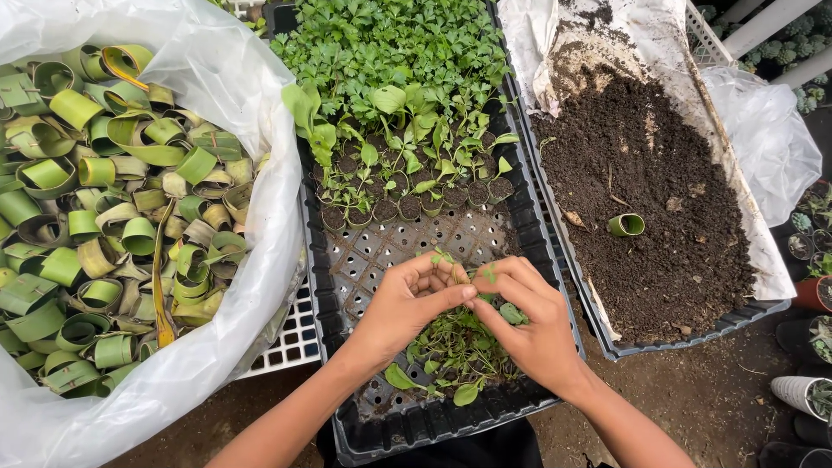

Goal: The person takes small seedlings from a tray and places them into rolled leaf containers. They then bury the containers in a tray filled with soil, patting the soil around them. The person repeats this process with multiple seedlings and leaf rolls.

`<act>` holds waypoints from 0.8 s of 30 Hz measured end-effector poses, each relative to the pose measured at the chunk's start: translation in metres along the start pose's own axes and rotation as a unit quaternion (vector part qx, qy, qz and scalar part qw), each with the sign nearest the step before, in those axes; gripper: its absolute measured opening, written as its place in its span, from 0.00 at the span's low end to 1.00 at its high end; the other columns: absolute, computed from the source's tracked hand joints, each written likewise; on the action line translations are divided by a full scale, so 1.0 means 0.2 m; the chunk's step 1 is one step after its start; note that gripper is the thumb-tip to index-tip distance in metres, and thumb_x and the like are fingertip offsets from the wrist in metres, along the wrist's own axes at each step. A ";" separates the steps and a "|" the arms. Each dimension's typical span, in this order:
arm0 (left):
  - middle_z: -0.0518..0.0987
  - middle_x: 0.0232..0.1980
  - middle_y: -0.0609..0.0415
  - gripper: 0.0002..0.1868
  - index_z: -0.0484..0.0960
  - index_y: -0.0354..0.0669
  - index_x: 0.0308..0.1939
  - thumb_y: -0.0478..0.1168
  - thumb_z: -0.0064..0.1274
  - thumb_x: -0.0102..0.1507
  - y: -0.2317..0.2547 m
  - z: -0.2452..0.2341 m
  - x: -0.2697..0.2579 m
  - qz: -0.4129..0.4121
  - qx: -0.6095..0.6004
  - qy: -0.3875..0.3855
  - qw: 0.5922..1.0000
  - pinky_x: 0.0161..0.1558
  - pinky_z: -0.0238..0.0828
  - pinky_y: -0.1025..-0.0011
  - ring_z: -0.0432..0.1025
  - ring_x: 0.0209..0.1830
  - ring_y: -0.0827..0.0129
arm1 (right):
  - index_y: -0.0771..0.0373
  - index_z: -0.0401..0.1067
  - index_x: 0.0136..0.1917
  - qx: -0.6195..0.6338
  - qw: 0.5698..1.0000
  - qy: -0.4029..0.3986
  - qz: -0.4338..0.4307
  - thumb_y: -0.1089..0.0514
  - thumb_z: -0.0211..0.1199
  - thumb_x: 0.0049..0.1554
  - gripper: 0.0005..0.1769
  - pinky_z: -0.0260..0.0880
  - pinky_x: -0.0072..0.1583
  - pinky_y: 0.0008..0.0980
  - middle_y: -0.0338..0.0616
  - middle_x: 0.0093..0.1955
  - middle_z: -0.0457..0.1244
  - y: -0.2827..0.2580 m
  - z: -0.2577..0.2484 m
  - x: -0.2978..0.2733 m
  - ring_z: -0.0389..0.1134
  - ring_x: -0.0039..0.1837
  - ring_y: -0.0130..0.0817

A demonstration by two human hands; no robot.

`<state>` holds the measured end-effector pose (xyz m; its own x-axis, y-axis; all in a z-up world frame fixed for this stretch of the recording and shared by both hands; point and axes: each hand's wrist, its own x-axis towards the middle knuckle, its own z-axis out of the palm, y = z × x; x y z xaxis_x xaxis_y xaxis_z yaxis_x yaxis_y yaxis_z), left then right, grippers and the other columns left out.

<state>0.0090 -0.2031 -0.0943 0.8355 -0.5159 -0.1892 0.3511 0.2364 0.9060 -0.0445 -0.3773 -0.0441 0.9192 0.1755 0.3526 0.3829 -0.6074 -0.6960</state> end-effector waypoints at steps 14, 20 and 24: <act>0.81 0.43 0.60 0.07 0.81 0.44 0.46 0.37 0.59 0.64 0.08 -0.03 -0.06 -0.009 0.003 -0.047 0.999 0.50 0.72 0.80 0.75 0.43 0.78 | 0.62 0.77 0.46 0.029 0.999 -0.009 0.019 0.59 0.65 0.58 0.04 0.65 0.55 0.33 0.42 0.49 0.65 -0.01 -0.01 0.02 0.65 0.54 0.36; 0.70 0.36 0.68 0.03 0.82 0.49 0.42 0.41 0.58 0.66 0.16 -0.03 -0.07 0.011 0.096 -0.043 0.994 0.30 0.53 0.83 0.58 0.27 0.84 | 0.60 0.78 0.46 0.023 0.999 -0.022 0.041 0.57 0.65 0.59 0.06 0.64 0.57 0.34 0.41 0.51 0.65 0.00 -0.02 0.02 0.65 0.56 0.35; 0.76 0.33 0.66 0.04 0.85 0.51 0.42 0.41 0.59 0.64 0.21 -0.04 -0.05 0.062 0.256 -0.032 0.964 0.31 0.58 0.80 0.58 0.24 0.80 | 0.58 0.78 0.45 0.007 0.998 -0.029 0.052 0.55 0.64 0.60 0.06 0.61 0.57 0.33 0.40 0.52 0.64 0.00 -0.04 0.03 0.64 0.55 0.35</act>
<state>0.0180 -0.1819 -0.0577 0.8245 -0.5628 -0.0590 -0.0172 -0.1290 0.9915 -0.0387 -0.3822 -0.0375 0.9579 0.1563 0.2408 0.2852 -0.6141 -0.7359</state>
